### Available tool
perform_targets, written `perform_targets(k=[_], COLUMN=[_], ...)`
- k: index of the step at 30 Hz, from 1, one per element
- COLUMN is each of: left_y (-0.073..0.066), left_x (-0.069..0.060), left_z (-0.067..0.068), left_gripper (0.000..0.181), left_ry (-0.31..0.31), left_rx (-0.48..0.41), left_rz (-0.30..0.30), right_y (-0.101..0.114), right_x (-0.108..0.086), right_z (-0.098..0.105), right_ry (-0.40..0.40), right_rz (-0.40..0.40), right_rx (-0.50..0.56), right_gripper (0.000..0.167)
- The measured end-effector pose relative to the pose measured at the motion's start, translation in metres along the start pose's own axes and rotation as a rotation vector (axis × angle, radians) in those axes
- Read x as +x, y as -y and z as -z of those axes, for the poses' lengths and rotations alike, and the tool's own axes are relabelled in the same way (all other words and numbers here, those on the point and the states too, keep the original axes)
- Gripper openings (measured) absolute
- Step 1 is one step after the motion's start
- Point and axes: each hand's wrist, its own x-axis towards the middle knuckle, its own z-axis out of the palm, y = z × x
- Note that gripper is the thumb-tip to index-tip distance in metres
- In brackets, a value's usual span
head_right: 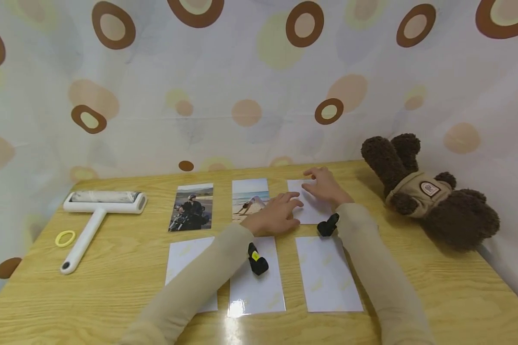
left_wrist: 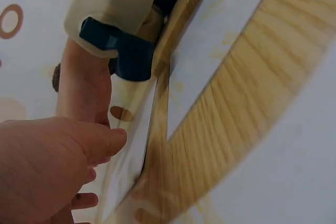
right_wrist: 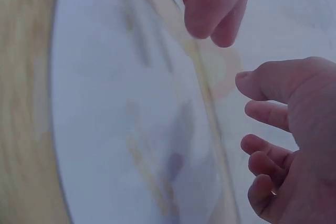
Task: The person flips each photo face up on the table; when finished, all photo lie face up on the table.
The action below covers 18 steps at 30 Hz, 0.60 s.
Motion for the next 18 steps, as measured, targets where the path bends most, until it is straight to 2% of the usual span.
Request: perform_targets(k=[5,7,10,13,18], left_y=[-0.022,-0.025,-0.025,-0.023,-0.022], left_x=[0.007,0.008,0.010,0.011,0.012], left_z=[0.007,0.009,0.007,0.002,-0.002], left_gripper=[0.040,0.038,0.036,0.036,0.036], left_ry=[0.009,0.020,0.056,0.076,0.062], left_rx=[0.075,0.091,0.105,0.105,0.087], left_rz=[0.029,0.051,0.076,0.080,0.068], right_y=[-0.012,-0.020,-0.027,-0.031,-0.030], right_x=[0.000,0.001,0.000,-0.002,-0.004], right_z=[0.007,0.005,0.003,0.002,0.007], right_ry=[0.023,0.052,0.089,0.098,0.096], right_rz=[-0.105,-0.104,-0.114,-0.107,-0.106], right_rx=[-0.038,-0.086,-0.121,-0.108,-0.068], right_gripper=[0.052,0.056,0.061,0.061,0.059])
